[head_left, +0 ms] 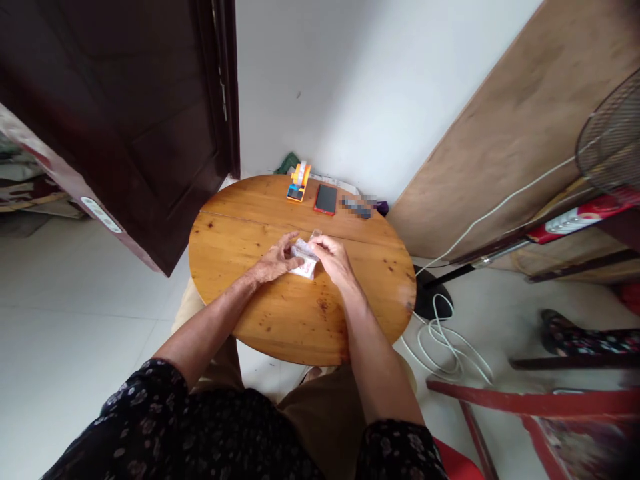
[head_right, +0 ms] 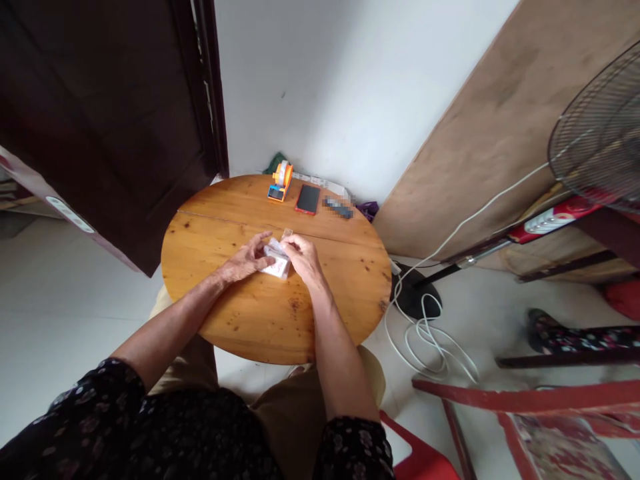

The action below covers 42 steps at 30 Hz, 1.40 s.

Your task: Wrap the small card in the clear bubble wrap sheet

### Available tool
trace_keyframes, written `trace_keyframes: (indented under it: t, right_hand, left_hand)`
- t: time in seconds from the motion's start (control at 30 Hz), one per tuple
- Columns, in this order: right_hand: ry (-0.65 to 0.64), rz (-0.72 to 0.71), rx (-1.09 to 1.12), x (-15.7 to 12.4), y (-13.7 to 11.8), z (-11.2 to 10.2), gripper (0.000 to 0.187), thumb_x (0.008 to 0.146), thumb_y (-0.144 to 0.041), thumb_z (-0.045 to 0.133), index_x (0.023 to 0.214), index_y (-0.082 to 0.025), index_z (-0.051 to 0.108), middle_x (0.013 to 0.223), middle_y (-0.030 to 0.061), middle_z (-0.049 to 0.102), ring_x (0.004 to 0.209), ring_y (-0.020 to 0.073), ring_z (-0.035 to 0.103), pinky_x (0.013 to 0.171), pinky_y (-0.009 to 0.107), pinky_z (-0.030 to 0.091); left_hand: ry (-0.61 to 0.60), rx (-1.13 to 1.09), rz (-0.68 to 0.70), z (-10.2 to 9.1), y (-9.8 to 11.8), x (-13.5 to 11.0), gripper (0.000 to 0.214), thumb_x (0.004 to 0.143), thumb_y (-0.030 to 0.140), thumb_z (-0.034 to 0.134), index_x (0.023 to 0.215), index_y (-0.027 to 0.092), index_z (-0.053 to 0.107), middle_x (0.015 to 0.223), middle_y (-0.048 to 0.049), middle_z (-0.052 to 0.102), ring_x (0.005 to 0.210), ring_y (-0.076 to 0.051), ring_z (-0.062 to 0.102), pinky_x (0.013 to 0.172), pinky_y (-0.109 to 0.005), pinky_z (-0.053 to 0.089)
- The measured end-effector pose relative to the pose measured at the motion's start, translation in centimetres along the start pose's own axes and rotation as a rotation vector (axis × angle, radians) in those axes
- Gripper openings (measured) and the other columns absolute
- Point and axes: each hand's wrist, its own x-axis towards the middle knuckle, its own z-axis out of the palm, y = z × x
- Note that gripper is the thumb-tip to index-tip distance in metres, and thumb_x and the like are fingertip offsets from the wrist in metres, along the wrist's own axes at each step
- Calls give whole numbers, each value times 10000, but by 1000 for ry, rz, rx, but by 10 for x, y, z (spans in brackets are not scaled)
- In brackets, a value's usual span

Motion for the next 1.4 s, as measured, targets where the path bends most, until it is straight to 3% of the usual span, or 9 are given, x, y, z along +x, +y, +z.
trace_keyframes:
  t: [0.33,0.63,0.87,1.07,1.27,1.4]
  right_hand:
    - [32,-36,-233,-3,1,0,271,815,-432,562,778,-221,727,712,3,689,672,183,595,647,286,441]
    - [21,-87,-563,-10,-19,-3,254,880,-301,505,892,-288,759,788,-6,745,731,200,635,669,284,425]
    - [5,-178,-736,-17,-23,1,270,944,-264,460,958,-289,729,979,3,763,878,185,672,743,261,444]
    - [-69,-243,-726,-19,-24,-6,259,943,-232,465,951,-282,720,962,3,754,867,180,674,744,262,458]
    - [-178,-236,-549,-21,-29,-14,203,892,-243,548,924,-256,748,1001,25,764,864,194,691,739,278,505]
    - [-210,-258,-460,-22,-28,-15,200,893,-254,562,914,-245,761,1064,39,750,915,195,697,787,289,530]
  left_hand:
    - [167,86,16,3,-6,8,813,764,329,791,1465,138,425,1033,-77,707,863,-176,645,783,-286,510]
    - [161,148,-36,4,1,15,714,793,273,731,1432,104,464,979,-80,701,836,-176,640,733,-274,498]
    - [194,221,-67,6,8,17,637,791,252,719,1380,103,528,887,-55,701,756,-152,604,682,-254,477]
    - [195,158,-63,6,7,15,609,761,232,733,1336,119,570,936,-59,719,782,-142,623,674,-229,479]
    - [143,-17,-119,-1,6,17,503,747,172,664,1243,110,606,949,-55,719,716,-116,621,667,-225,482]
    - [114,10,-121,-4,6,17,445,683,110,624,1127,125,654,955,-43,730,736,-116,617,682,-226,479]
